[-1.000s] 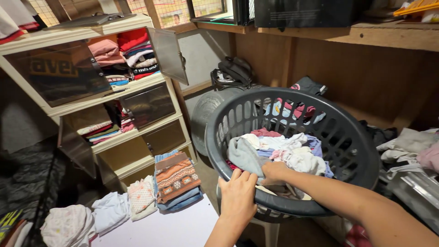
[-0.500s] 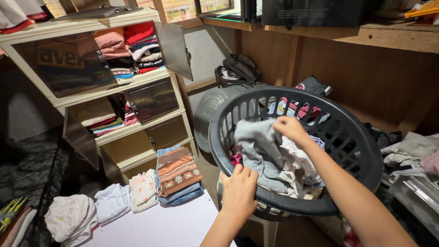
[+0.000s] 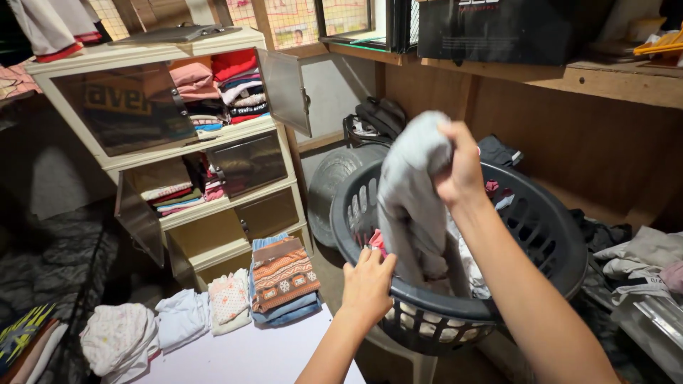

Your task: The person folds clean clothes on a small white table. They fold a pair of patterned pants, take a khaki shirt from a laundry basket and fold it, then take a gray zippered jacket from the basket, zip it up, fold it, and place the folded items on a pile beside the table.

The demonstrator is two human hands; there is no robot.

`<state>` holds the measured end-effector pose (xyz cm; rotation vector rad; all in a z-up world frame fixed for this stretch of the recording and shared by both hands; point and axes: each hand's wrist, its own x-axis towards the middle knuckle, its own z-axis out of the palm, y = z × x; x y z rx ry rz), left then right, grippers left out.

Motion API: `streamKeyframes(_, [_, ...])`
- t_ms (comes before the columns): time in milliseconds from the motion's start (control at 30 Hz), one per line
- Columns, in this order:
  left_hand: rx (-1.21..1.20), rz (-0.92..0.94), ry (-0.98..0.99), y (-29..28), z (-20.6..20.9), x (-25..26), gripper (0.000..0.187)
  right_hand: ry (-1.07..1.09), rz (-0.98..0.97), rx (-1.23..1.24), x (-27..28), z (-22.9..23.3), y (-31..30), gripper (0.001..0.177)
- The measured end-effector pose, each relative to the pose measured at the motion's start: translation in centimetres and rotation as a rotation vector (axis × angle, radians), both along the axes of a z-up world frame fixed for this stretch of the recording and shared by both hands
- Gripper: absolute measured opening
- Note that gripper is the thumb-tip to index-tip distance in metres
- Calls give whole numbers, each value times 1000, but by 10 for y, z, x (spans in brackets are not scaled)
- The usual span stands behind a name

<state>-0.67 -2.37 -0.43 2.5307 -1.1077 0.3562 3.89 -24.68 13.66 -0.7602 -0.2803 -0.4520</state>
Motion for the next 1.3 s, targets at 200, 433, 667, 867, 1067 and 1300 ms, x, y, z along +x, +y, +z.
streamKeyframes(200, [-93, -204, 398, 33, 23, 9, 111, -206, 109, -123, -38, 85, 88, 24])
streamKeyframes(433, [-975, -274, 570, 101, 62, 1, 101, -361, 159, -473, -65, 104, 204, 25])
streamKeyframes(667, [-1533, -56, 451, 208, -40, -30, 35, -402, 393, -1100, -77, 33, 358, 19])
streamKeyframes(867, [-1336, 570, 540, 332, -278, -100, 35, -448, 981, -1377, -90, -137, 464, 26])
streamKeyframes(1067, [-954, 960, 613, 463, -349, -169, 30, -289, 991, -1520, -44, -286, 436, 27])
streamKeyframes(1300, [-727, 1007, 475, 451, -230, -167, 24, 84, 359, -1682, -38, -349, 335, 31])
